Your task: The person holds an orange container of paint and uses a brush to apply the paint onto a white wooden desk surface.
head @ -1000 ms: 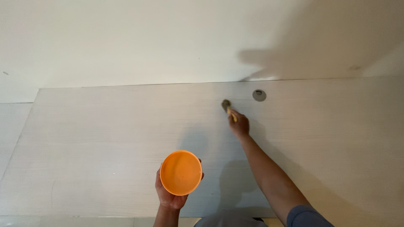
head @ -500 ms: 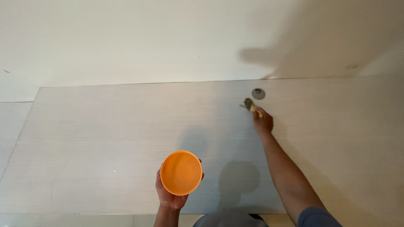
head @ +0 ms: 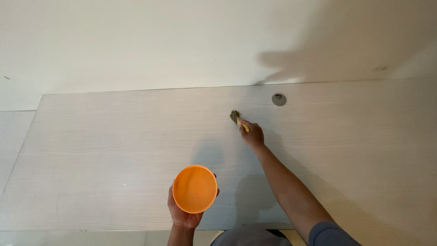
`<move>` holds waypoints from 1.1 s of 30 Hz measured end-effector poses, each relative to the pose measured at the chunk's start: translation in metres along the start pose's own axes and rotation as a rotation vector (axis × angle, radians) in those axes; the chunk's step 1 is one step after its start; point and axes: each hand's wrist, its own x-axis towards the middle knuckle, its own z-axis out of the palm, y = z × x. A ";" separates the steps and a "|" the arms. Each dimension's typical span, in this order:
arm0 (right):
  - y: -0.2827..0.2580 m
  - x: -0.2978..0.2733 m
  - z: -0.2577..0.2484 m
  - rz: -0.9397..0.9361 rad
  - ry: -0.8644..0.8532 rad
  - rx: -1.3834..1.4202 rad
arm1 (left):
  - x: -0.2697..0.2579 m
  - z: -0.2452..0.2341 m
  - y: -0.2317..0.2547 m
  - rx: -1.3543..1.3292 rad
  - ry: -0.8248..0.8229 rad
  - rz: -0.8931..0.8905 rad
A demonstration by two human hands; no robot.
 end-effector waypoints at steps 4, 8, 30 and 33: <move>0.014 0.001 -0.019 0.102 -0.035 -0.067 | 0.001 0.002 0.002 0.002 0.051 -0.038; 0.054 -0.002 -0.048 0.166 0.030 -0.119 | 0.001 0.005 0.003 -0.039 -0.031 -0.036; 0.009 -0.023 0.004 0.068 0.023 0.009 | -0.014 -0.001 0.020 -0.004 0.080 0.002; 0.024 -0.025 -0.015 0.067 0.129 -0.060 | -0.014 0.005 0.023 0.033 0.085 -0.042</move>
